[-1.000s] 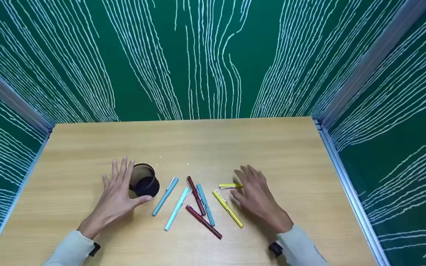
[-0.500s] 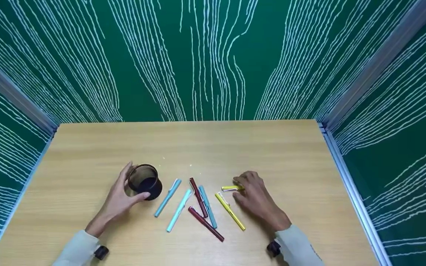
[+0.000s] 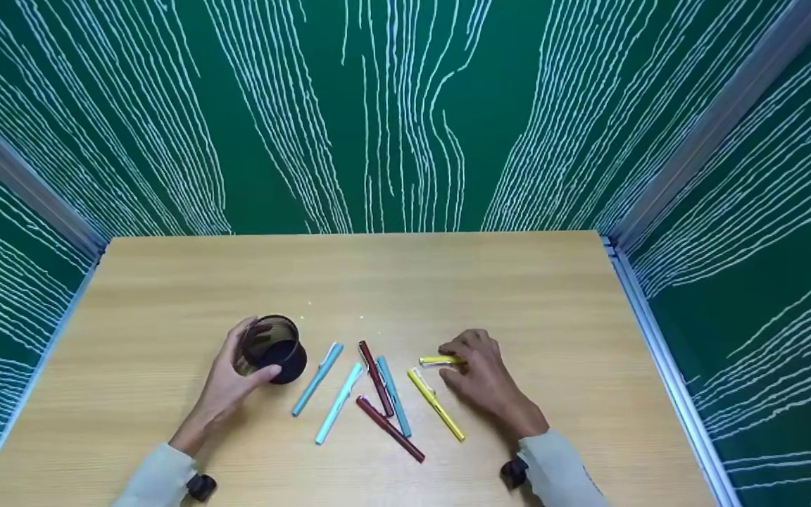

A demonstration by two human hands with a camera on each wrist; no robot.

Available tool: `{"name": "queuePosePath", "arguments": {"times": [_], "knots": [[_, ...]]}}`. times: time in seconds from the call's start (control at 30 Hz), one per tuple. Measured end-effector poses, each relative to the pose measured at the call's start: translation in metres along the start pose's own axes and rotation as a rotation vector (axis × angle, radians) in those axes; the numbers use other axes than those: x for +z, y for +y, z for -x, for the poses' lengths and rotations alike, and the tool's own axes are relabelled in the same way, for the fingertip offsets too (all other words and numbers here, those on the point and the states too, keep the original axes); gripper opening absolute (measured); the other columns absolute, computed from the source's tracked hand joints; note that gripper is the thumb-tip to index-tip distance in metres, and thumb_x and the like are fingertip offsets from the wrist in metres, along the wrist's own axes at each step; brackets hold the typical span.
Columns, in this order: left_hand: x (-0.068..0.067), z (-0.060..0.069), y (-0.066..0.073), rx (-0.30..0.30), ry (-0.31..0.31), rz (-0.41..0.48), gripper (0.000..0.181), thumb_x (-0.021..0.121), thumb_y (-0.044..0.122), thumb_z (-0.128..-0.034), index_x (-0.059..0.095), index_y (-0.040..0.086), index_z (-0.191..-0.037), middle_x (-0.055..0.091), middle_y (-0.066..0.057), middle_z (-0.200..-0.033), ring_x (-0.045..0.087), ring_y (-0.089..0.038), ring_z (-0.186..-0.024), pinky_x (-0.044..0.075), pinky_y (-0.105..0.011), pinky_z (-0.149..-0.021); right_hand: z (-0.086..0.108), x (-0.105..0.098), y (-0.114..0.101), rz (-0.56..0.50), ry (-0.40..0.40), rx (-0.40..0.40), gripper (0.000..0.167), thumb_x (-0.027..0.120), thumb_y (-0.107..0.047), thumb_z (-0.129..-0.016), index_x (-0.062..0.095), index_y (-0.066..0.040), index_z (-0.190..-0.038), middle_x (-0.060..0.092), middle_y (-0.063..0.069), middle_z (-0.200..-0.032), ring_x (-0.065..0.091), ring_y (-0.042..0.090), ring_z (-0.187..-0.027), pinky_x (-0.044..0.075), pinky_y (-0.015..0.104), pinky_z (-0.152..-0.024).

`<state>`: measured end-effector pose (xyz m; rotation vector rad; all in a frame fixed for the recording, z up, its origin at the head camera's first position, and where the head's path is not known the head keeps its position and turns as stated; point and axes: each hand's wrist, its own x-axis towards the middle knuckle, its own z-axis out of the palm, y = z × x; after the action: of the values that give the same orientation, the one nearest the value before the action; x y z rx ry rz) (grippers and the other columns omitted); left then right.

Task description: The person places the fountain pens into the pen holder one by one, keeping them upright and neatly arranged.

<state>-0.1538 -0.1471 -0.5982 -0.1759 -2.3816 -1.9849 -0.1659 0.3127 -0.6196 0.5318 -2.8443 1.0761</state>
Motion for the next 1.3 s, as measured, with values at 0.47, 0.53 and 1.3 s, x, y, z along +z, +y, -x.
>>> {"name": "queuePosePath", "arguments": {"times": [0.47,0.53,1.3], "knots": [[0.001,0.003,-0.005,0.012,0.003,0.184,0.093,0.093,0.003,-0.0864,0.046,0.012,-0.166,0.055,-0.014,-0.161,0.050,-0.034,-0.152,0.041,-0.040,-0.127,-0.008,0.000,-0.005,-0.105,0.008,0.029,0.017,0.089,-0.005,-0.092,0.086,-0.018,-0.102,0.069,-0.006,-0.099,0.047,0.021,-0.108,0.036,0.036,-0.091],[0.002,0.003,-0.004,0.008,0.002,0.193,0.094,0.094,0.002,-0.0860,0.045,0.012,-0.167,0.056,-0.015,-0.161,0.051,-0.034,-0.151,0.042,-0.042,-0.127,-0.009,-0.002,-0.009,-0.110,0.015,0.037,0.016,0.089,-0.006,-0.092,0.086,-0.018,-0.102,0.068,-0.006,-0.098,0.047,0.019,-0.105,0.037,0.033,-0.088],[0.000,0.003,0.003,-0.035,-0.029,0.127,0.091,0.095,0.013,-0.0881,0.048,0.019,-0.166,0.053,-0.011,-0.165,0.049,-0.029,-0.153,0.035,-0.052,-0.130,-0.042,-0.025,-0.064,-0.334,0.063,0.172,0.012,0.086,-0.014,-0.098,0.084,-0.013,-0.110,0.071,0.009,-0.117,0.055,0.029,-0.123,0.038,0.066,-0.116]]}}
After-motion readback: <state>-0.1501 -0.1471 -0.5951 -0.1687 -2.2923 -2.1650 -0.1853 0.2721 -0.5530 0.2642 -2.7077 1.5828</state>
